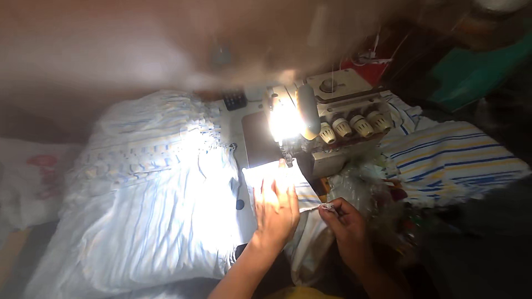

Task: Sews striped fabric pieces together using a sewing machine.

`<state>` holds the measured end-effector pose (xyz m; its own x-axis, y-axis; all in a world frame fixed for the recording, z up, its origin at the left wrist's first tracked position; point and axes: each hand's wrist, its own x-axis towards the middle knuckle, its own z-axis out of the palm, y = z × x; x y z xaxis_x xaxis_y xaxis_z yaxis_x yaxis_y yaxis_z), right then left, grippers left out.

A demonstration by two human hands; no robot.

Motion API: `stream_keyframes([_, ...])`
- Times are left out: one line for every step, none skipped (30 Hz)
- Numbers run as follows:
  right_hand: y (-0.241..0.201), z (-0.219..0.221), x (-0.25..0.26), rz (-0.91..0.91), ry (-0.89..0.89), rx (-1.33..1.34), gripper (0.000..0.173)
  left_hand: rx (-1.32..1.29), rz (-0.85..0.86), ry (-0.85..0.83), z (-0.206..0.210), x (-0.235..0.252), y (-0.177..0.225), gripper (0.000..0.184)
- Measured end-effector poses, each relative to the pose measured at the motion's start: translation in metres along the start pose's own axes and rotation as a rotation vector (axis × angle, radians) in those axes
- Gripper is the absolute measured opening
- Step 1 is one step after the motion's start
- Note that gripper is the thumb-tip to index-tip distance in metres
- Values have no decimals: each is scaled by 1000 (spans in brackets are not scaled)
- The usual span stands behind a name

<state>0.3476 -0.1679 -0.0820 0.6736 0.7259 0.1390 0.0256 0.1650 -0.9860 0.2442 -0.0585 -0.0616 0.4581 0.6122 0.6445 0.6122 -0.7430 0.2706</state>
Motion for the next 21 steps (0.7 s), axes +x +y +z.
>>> stream_keyframes([-1, 2, 0, 11, 7, 7, 12, -16, -31, -49, -2, 3, -2, 41])
stream_keyframes([-1, 4, 1, 19, 9, 13, 12, -45, -79, -127, -6, 8, -3, 42])
stream_keyframes([-2, 7, 2, 21, 9, 23, 12, -82, -141, -237, -12, 15, -6, 44])
stream_keyframes([-3, 10, 4, 18, 9, 34, 13, -113, -199, -347, -18, 24, -9, 45])
stream_keyframes([-4, 14, 7, 15, 12, 42, 13, -145, -241, -455, -24, 34, -13, 44])
stream_keyframes([-6, 18, 10, 12, 17, 54, 14, -182, -260, -543, -29, 43, -19, 46])
stream_keyframes([-7, 23, 14, 10, 21, 65, 14, -204, -246, -585, -32, 49, -27, 46])
stream_keyframes([-9, 28, 19, 7, 27, 75, 16, -236, -200, -575, -29, 55, -38, 42])
stream_keyframes([-9, 33, 24, 1, 35, 87, 17, -242, -121, -534, -17, 62, -53, 37])
stream_keyframes([-9, 38, 29, -5, 42, 91, 19, -216, -10, -437, 7, 65, -74, 34])
stream_keyframes([-9, 41, 34, -15, 50, 92, 20, -203, 80, -336, 31, 71, -91, 34])
stream_keyframes([-9, 45, 38, -27, 60, 86, 20, -206, 112, -299, 43, 79, -102, 38])
stream_keyframes([-9, 47, 42, -38, 71, 77, 20, -221, 70, -331, 44, 88, -106, 41])
stream_keyframes([-9, 49, 45, -43, 75, 63, 21, -275, -42, -401, 35, 97, -105, 47])
stream_keyframes([-9, 50, 48, -38, 71, 51, 21, -395, -177, -391, 28, 98, -103, 57])
stream_keyframes([-10, 51, 50, -30, 65, 46, 21, -516, -268, -223, 34, 86, -108, 61])
stream_keyframes([-10, 50, 52, -18, 58, 42, 21, -643, -384, -59, 35, 66, -106, 59])
stream_keyframes([-11, 48, 53, -7, 46, 37, 20, -786, -577, 37, 18, 45, -88, 58])
stream_keyframes([-13, 46, 54, -3, 29, 31, 19, -907, -793, 57, -8, 20, -60, 62])
stream_keyframes([-16, 44, 55, 2, 11, 17, 17, -1027, -931, -44, -33, -14, -36, 71])
stream_keyframes([-18, 41, 55, 14, -1, 6, 14, -1131, -985, -199, -53, -48, -16, 85])
